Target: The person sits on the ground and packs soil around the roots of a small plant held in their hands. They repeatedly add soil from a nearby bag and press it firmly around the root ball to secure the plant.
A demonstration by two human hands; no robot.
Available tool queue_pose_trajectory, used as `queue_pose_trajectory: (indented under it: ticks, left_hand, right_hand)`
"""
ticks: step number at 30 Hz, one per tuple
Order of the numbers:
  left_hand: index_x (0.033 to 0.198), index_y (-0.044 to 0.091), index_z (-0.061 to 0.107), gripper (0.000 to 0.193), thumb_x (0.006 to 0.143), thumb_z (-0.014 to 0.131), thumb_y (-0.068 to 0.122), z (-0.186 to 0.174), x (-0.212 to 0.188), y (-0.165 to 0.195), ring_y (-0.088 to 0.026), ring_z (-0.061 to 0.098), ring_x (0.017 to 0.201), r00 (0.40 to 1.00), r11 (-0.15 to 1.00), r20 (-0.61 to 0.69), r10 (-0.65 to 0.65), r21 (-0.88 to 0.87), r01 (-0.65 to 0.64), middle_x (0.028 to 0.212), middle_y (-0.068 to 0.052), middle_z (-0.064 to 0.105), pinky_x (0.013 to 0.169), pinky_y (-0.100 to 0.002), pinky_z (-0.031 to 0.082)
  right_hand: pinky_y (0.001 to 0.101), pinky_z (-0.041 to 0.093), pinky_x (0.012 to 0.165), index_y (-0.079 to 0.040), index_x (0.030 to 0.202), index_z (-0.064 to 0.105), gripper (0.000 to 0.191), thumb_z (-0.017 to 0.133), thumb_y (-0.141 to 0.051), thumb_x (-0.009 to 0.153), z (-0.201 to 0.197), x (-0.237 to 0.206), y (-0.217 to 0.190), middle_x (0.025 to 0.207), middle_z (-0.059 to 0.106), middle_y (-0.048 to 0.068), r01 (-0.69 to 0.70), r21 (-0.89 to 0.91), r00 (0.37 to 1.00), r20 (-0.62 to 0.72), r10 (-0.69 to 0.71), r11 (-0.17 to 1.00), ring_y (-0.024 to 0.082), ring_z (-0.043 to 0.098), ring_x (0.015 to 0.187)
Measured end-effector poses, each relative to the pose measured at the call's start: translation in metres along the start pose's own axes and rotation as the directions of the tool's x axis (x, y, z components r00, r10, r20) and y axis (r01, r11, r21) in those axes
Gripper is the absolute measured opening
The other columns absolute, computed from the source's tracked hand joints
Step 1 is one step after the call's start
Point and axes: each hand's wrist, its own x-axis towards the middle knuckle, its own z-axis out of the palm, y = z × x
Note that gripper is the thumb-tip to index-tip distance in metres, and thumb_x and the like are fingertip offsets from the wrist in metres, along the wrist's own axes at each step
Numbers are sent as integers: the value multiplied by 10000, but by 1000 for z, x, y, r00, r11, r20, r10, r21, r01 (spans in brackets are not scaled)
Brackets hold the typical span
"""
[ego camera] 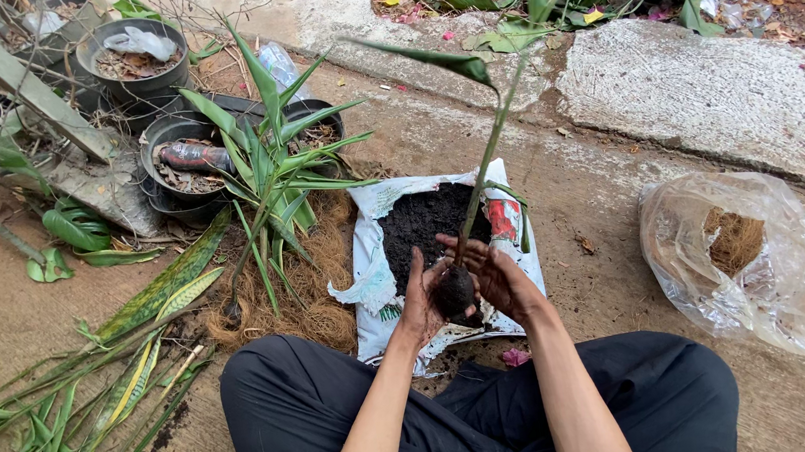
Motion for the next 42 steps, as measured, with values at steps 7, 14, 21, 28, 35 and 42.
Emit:
queue_pose_trajectory:
  ticks: [7, 14, 21, 28, 35, 42]
  left_hand:
    - [1147, 55, 580, 715, 1038, 311, 709, -20, 13, -18, -160, 665, 892, 897, 919, -238, 372, 230, -320, 1007, -80, 673, 784, -319, 571]
    - [1159, 61, 554, 638, 1073, 288, 635, -21, 14, -23, -127, 590, 990, 767, 790, -284, 575, 435, -432, 1051, -53, 601, 897, -276, 503]
    - [1160, 53, 548, 603, 1054, 327, 604, -8, 8, -23, -126, 599, 988, 790, 794, -233, 567, 411, -448, 1050, -52, 630, 896, -281, 507]
    - [1132, 51, 541, 591, 1089, 347, 607, -12, 7, -22, -125, 591, 966, 787, 764, -188, 588, 448, -465, 1023, -59, 616, 873, -293, 513]
    - [1172, 61, 576, 616, 1097, 315, 614, -16, 7, -25, -144, 622, 998, 830, 812, -185, 526, 399, -425, 1077, -77, 653, 898, -314, 532]
    - [1225, 82, 590, 639, 1062, 285, 619, -20, 8, -30, -142, 627, 1089, 869, 868, -212, 446, 337, -364, 1175, -46, 661, 971, -311, 525]
  right_hand:
    - [298, 537, 956, 49, 1109, 754, 287, 782, -164, 919, 19, 13, 17, 1256, 715, 138, 245, -581, 814, -312, -490, 776, 158, 680, 1073]
    - [283, 524, 976, 34, 1120, 753, 271, 779, -124, 901, 28, 16, 27, 1244, 707, 93, 247, -643, 802, -284, -525, 725, 134, 663, 1109]
    - [276, 540, 945, 23, 1222, 725, 386, 789, -145, 881, 36, 14, 25, 1119, 759, 68, 182, -501, 865, -328, -381, 846, 119, 681, 1012]
    - [270, 550, 883, 31, 1189, 738, 362, 804, -148, 881, 34, 13, 25, 1070, 759, 82, 159, -515, 876, -321, -361, 843, 121, 683, 960]
    - [283, 564, 904, 26, 1219, 714, 373, 777, -157, 901, 41, 11, 21, 1086, 765, 75, 195, -483, 875, -307, -374, 853, 132, 702, 982]
    - [299, 545, 991, -1, 1312, 694, 402, 733, -125, 932, 43, 10, 17, 1160, 768, 94, 232, -506, 905, -200, -375, 831, 146, 700, 1067]
